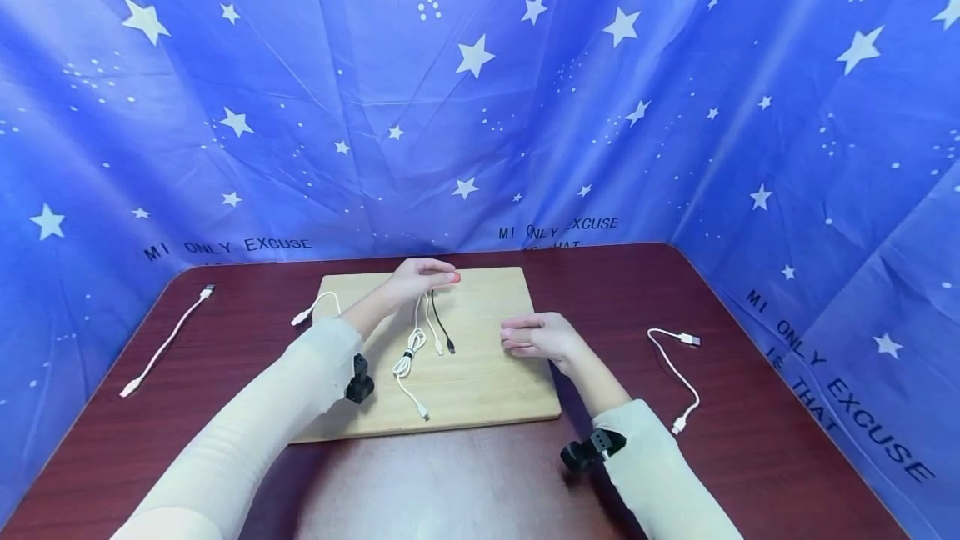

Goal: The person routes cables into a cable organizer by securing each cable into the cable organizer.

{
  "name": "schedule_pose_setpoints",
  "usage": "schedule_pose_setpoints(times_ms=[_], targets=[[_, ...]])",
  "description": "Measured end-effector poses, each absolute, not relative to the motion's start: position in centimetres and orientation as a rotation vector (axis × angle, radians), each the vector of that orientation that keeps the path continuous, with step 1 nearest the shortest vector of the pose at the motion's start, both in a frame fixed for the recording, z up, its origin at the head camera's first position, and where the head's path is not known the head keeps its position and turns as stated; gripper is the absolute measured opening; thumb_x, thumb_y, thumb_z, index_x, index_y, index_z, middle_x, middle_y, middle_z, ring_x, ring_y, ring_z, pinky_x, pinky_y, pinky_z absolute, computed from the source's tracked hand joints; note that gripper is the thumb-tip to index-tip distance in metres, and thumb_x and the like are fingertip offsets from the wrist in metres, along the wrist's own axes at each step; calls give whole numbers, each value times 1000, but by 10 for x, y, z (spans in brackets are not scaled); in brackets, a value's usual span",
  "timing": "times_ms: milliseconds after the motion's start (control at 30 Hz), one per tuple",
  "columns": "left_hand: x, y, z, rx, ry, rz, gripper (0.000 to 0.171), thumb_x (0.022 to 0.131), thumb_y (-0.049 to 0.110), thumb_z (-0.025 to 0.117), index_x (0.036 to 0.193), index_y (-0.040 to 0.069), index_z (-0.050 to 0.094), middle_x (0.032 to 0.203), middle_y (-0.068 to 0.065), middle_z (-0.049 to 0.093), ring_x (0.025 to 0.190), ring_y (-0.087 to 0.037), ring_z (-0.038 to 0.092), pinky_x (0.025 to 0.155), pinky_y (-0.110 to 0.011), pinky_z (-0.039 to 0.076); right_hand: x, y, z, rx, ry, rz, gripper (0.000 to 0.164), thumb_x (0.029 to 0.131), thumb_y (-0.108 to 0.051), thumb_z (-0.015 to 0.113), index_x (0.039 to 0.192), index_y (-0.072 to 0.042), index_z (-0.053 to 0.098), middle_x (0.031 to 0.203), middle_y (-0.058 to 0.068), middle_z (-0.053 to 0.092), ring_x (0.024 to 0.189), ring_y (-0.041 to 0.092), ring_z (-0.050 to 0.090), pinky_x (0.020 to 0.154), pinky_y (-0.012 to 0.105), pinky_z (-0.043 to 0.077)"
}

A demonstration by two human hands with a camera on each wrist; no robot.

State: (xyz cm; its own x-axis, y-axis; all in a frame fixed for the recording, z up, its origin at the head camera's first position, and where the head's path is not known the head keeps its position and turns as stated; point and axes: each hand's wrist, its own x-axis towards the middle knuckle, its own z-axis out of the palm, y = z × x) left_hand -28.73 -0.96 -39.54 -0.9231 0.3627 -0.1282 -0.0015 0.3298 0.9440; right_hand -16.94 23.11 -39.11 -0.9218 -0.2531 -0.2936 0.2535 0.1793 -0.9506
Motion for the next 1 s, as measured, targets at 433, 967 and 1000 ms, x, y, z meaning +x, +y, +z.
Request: schedule_pose_setpoints(times_ms=[433,967,1000], targets=[[-252,34,-400,396,2174,1609,33,90,19,66,121,4,65,117,-17,69,105,-32,67,90,-34,58,-162,301,-389,13,2201,-1803,53,91,-18,65,128,18,49,102,4,74,89,6,70,80,21,59],[-228,92,-394,538,2109,1597,29,89,24,69,112,7,70,113,-8,73,100,-12,67,84,-18,53,-157,388,-364,364,2452,-1639,61,98,-19,53,137,22,30,76,-23,66,74,-10,64,75,15,58],[-227,94,-394,541,2105,1597,28,89,23,69,111,7,71,113,-8,73,100,-12,67,83,-18,53,-158,394,-365,397,2449,-1607,61,99,-20,52,138,22,30,75,-23,66,73,-10,64,75,15,58]])
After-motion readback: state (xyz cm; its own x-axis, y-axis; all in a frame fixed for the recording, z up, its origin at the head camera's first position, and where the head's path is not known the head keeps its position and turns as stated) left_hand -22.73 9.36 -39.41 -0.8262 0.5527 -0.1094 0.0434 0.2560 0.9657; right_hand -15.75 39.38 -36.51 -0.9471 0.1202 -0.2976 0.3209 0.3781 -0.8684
